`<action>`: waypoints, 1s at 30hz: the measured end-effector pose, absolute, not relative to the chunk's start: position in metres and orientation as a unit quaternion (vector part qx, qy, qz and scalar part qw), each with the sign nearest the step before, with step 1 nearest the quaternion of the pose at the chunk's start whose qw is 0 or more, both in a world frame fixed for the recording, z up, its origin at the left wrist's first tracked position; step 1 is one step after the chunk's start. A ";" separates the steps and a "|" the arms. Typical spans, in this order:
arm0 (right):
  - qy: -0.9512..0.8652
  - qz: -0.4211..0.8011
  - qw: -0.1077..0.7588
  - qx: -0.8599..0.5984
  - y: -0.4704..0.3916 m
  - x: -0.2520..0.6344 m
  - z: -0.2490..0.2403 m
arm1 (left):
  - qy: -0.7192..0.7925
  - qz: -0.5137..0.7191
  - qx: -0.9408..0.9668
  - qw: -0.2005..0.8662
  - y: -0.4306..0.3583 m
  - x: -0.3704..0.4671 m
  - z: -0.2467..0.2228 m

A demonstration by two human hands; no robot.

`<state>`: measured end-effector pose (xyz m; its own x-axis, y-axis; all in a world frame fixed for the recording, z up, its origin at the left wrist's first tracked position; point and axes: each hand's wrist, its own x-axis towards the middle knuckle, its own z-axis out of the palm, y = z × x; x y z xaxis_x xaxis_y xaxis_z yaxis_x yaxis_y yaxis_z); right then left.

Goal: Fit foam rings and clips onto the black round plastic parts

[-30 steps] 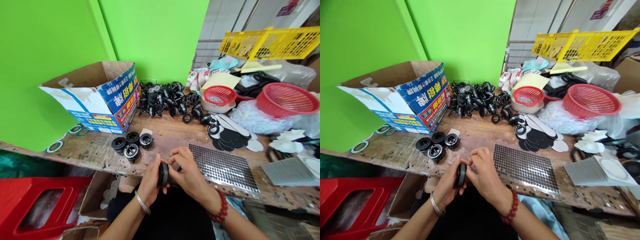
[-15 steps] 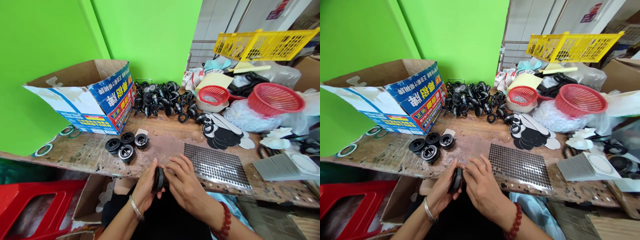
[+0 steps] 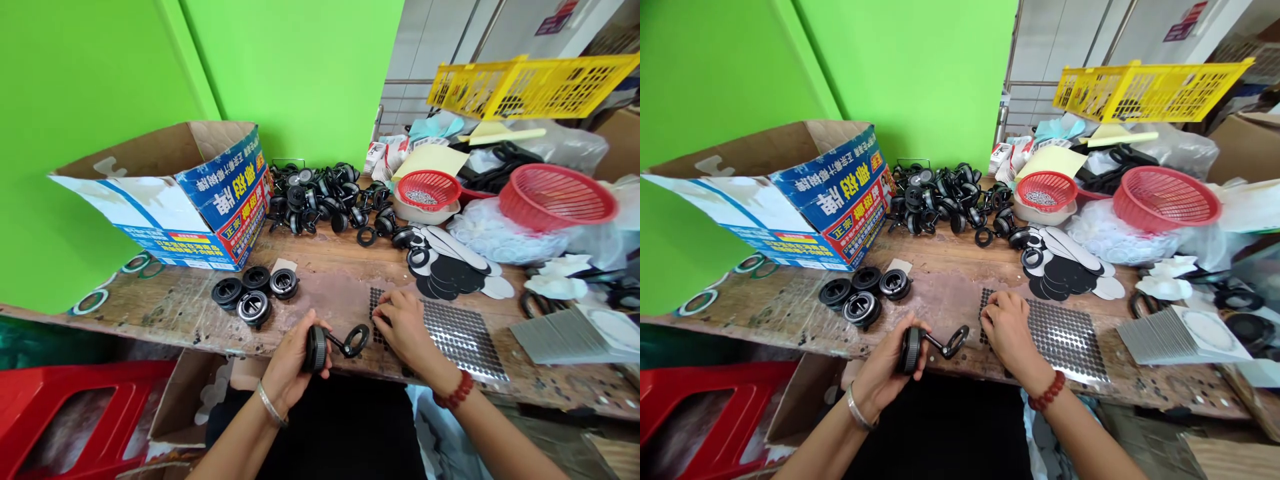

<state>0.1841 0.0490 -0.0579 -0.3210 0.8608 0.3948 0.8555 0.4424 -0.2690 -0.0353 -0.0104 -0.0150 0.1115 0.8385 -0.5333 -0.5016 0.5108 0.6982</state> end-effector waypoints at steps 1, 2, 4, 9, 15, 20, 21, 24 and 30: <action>-0.816 0.003 0.239 -0.527 0.051 0.182 -0.060 | 0.481 0.466 0.171 0.723 -0.009 -0.035 -0.015; -0.818 0.002 0.232 -0.526 0.052 0.180 -0.061 | 0.481 0.469 0.167 0.722 -0.008 -0.035 -0.016; -0.822 0.000 0.215 -0.527 0.054 0.175 -0.060 | 0.484 0.470 0.158 0.721 -0.007 -0.035 -0.016; -0.827 -0.048 0.161 -0.537 0.053 0.165 -0.055 | 0.497 0.490 0.146 0.701 -0.006 -0.035 -0.015; -0.812 -0.066 0.247 -0.525 0.035 0.158 -0.050 | 0.513 0.546 0.171 0.640 -0.008 -0.035 -0.012; -0.789 0.049 0.412 -0.454 0.009 0.136 -0.029 | 0.523 0.565 0.195 0.607 -0.012 -0.033 -0.011; -0.791 0.057 0.416 -0.444 0.005 0.130 -0.026 | 0.524 0.566 0.200 0.604 -0.012 -0.032 -0.010; -0.795 0.044 0.415 -0.441 -0.003 0.114 -0.022 | 0.530 0.567 0.217 0.592 -0.015 -0.030 -0.009; -0.788 0.056 0.393 -0.471 -0.002 0.107 -0.025 | 0.528 0.562 0.258 0.582 -0.020 -0.029 -0.012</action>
